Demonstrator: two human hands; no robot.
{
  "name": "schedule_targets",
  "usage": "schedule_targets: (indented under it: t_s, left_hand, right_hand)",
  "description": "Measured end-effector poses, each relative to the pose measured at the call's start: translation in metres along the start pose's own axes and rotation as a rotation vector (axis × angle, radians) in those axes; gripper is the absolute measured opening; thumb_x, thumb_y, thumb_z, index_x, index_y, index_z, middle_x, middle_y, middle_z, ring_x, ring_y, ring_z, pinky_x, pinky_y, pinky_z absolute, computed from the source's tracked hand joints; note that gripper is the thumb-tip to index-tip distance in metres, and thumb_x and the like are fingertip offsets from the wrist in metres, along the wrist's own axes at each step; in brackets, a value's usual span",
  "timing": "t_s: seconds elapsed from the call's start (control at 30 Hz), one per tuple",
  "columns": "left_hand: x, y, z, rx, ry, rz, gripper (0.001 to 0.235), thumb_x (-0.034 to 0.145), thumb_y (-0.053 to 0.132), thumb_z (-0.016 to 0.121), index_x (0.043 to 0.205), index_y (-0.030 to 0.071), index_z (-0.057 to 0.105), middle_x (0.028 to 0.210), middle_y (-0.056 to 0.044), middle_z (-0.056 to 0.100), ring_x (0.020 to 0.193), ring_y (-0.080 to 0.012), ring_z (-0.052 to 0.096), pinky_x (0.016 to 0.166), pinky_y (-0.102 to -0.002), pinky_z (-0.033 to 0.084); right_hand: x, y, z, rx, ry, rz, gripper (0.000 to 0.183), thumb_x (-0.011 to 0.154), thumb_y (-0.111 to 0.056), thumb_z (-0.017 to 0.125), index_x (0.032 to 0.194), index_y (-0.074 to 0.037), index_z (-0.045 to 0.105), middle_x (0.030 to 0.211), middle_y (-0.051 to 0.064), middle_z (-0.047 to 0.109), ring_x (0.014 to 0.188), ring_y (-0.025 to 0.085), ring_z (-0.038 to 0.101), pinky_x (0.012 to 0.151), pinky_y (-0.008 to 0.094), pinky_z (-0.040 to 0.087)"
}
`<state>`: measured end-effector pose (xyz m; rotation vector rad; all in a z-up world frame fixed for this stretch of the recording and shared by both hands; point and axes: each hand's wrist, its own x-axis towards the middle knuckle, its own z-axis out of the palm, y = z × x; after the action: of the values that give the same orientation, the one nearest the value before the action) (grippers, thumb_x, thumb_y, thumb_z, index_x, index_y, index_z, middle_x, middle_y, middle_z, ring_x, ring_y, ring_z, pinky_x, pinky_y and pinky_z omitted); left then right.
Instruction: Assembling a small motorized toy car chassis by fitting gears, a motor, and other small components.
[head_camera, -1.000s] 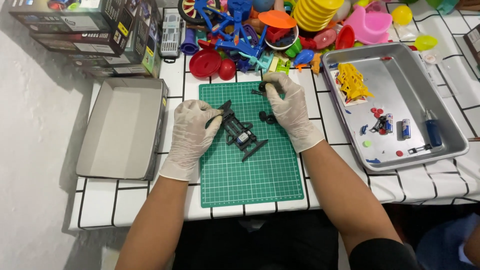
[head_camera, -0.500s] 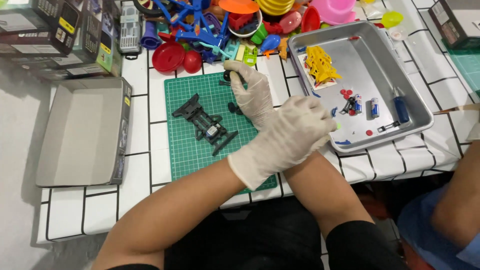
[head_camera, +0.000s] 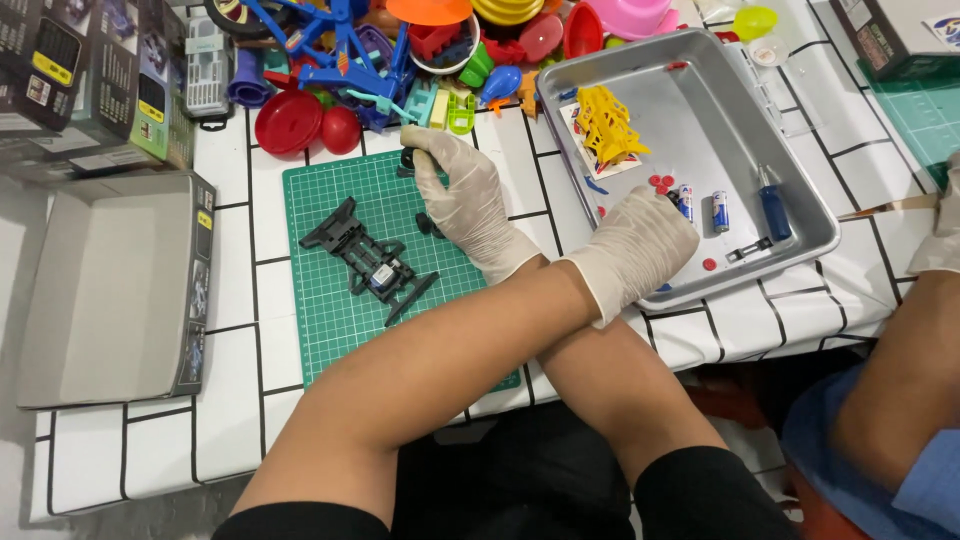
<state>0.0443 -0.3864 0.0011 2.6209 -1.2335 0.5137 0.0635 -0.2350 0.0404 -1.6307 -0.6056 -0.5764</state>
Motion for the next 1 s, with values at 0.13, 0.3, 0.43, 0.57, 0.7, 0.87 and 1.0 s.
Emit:
schedule_targets:
  t_s: [0.13,0.3,0.43,0.57,0.7,0.87,1.0]
  left_hand:
    - [0.001,-0.002,-0.007,0.021,-0.01,0.019,0.016,0.075,-0.014,0.064,0.07,0.0,0.071,0.059,-0.017,0.063,0.063,-0.0323,0.065,0.069,-0.049,0.049]
    - [-0.001,-0.002,-0.057,-0.13,0.035,0.007,0.019,0.075,-0.012,0.066,0.063,0.003,0.068,0.055,-0.017,0.063,0.061,-0.0296,0.067,0.073,-0.044,0.052]
    - [-0.037,-0.023,-0.117,-0.165,0.243,0.024,0.015,0.077,-0.006,0.071,0.072,0.009,0.069,0.065,-0.006,0.065,0.07,-0.025,0.067,0.071,-0.041,0.053]
    - [-0.103,-0.085,-0.183,-0.191,0.414,-0.019,0.012,0.089,0.006,0.073,0.098,0.013,0.069,0.088,-0.002,0.069,0.092,-0.0228,0.067,0.093,-0.042,0.051]
    - [-0.18,-0.171,-0.194,-0.251,0.361,-0.256,0.017,0.094,0.015,0.074,0.11,0.015,0.069,0.1,0.001,0.07,0.104,-0.0213,0.066,0.095,-0.036,0.051]
    - [-0.239,-0.208,-0.171,-0.324,0.163,-0.397,0.009,0.097,0.018,0.068,0.106,0.019,0.068,0.099,-0.005,0.072,0.105,-0.0282,0.068,0.1,-0.043,0.049]
    - [-0.257,-0.217,-0.147,-0.12,0.085,-0.386,0.007,0.095,0.023,0.07,0.102,0.023,0.067,0.102,0.002,0.073,0.113,-0.0184,0.066,0.113,-0.04,0.039]
  right_hand:
    - [0.0,0.005,-0.001,0.005,0.002,-0.011,0.022,0.099,-0.001,0.06,0.114,-0.01,0.074,0.108,0.015,0.076,0.106,0.035,0.073,0.095,0.045,0.061]
    - [0.002,0.0,-0.003,-0.048,0.024,-0.031,0.025,0.099,0.001,0.06,0.119,-0.007,0.071,0.111,0.017,0.075,0.108,0.035,0.072,0.096,0.046,0.06]
    - [0.004,-0.002,-0.004,-0.026,0.03,0.027,0.024,0.103,-0.004,0.056,0.119,-0.009,0.073,0.108,0.017,0.075,0.105,0.034,0.074,0.097,0.045,0.06]
    - [0.002,0.002,-0.004,-0.037,0.051,0.059,0.023,0.105,-0.009,0.057,0.123,-0.01,0.072,0.113,0.015,0.075,0.112,0.029,0.071,0.1,0.042,0.057]
    - [0.001,0.004,0.0,0.03,0.081,0.048,0.021,0.106,-0.009,0.058,0.122,-0.002,0.07,0.111,0.022,0.074,0.108,0.029,0.07,0.099,0.045,0.054]
    - [0.001,0.01,0.004,0.055,0.107,0.055,0.024,0.108,-0.007,0.053,0.125,-0.006,0.069,0.11,0.012,0.072,0.092,0.018,0.067,0.081,0.03,0.059]
    - [0.004,0.002,0.002,0.067,0.1,0.105,0.024,0.109,-0.004,0.05,0.124,-0.006,0.068,0.098,0.006,0.068,0.08,0.012,0.064,0.071,0.022,0.055]
